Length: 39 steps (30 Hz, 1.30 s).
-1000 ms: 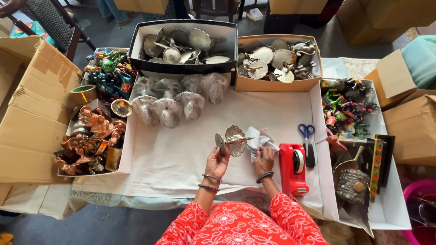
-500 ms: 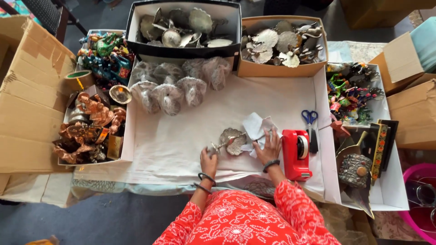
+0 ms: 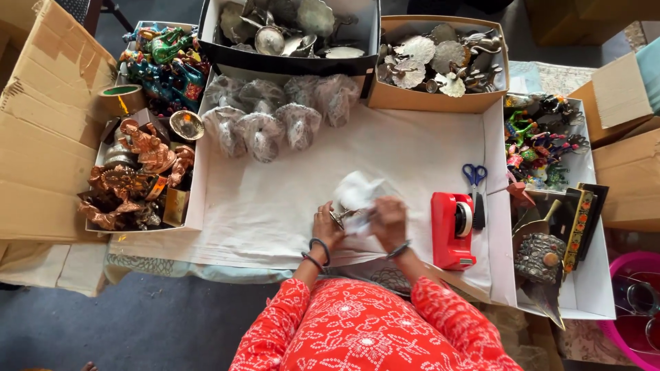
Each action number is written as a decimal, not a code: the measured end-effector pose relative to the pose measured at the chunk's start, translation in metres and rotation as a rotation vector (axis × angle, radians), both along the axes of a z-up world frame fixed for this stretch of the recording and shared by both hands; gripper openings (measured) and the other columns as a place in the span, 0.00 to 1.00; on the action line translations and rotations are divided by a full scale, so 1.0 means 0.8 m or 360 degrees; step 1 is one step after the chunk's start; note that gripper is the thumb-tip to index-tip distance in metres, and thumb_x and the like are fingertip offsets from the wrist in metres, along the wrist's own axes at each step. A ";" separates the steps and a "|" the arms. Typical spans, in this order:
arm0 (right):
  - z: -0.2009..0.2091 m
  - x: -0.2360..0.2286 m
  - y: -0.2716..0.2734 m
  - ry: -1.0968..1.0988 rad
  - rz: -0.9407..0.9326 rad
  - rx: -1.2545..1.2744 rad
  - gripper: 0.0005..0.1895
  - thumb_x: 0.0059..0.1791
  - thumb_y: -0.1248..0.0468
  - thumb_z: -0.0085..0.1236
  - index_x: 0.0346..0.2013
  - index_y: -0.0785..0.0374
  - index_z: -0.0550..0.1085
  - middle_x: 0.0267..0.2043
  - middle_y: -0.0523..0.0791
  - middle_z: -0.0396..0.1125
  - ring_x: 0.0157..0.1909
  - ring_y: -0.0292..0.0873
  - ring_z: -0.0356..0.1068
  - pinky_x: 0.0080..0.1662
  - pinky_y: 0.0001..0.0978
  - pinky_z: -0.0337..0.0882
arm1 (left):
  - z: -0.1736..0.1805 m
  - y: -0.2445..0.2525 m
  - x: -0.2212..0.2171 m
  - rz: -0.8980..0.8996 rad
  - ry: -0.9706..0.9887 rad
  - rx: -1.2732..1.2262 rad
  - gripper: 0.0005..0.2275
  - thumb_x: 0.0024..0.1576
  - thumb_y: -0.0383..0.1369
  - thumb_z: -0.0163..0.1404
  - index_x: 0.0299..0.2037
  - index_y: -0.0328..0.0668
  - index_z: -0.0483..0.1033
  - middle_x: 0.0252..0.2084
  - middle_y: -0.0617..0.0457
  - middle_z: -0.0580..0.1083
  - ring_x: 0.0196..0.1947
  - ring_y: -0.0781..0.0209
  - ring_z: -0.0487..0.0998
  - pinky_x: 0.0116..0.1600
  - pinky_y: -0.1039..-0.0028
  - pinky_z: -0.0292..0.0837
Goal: The person wraps a silver decorative item in bubble wrap, securing it with tape from a dispenser. They then place the wrapped item into a box and pick up another silver decoration to wipe it with a cloth.
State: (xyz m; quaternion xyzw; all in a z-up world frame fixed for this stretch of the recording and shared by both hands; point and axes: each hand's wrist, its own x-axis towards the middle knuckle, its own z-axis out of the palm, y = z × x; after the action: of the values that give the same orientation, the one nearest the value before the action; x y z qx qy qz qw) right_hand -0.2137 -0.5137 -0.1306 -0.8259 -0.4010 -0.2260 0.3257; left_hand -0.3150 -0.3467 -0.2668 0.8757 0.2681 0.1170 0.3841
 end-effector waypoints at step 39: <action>-0.090 -0.004 -0.018 0.0449 -0.0052 -0.0528 0.19 0.46 0.63 0.56 0.53 0.57 0.75 0.64 0.50 0.65 0.70 0.54 0.57 0.59 0.50 0.60 | 0.103 -0.029 0.018 -0.0017 -0.0031 -0.0197 0.19 0.48 0.41 0.59 0.45 0.38 0.82 0.45 0.43 0.76 0.44 0.47 0.79 0.50 0.62 0.75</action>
State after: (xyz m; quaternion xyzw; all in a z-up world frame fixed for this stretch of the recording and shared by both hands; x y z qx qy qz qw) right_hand -0.2167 -0.5280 -0.2026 -0.8980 -0.3695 -0.0443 0.2346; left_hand -0.3009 -0.3696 -0.1842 0.8505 0.2664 0.1066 0.4408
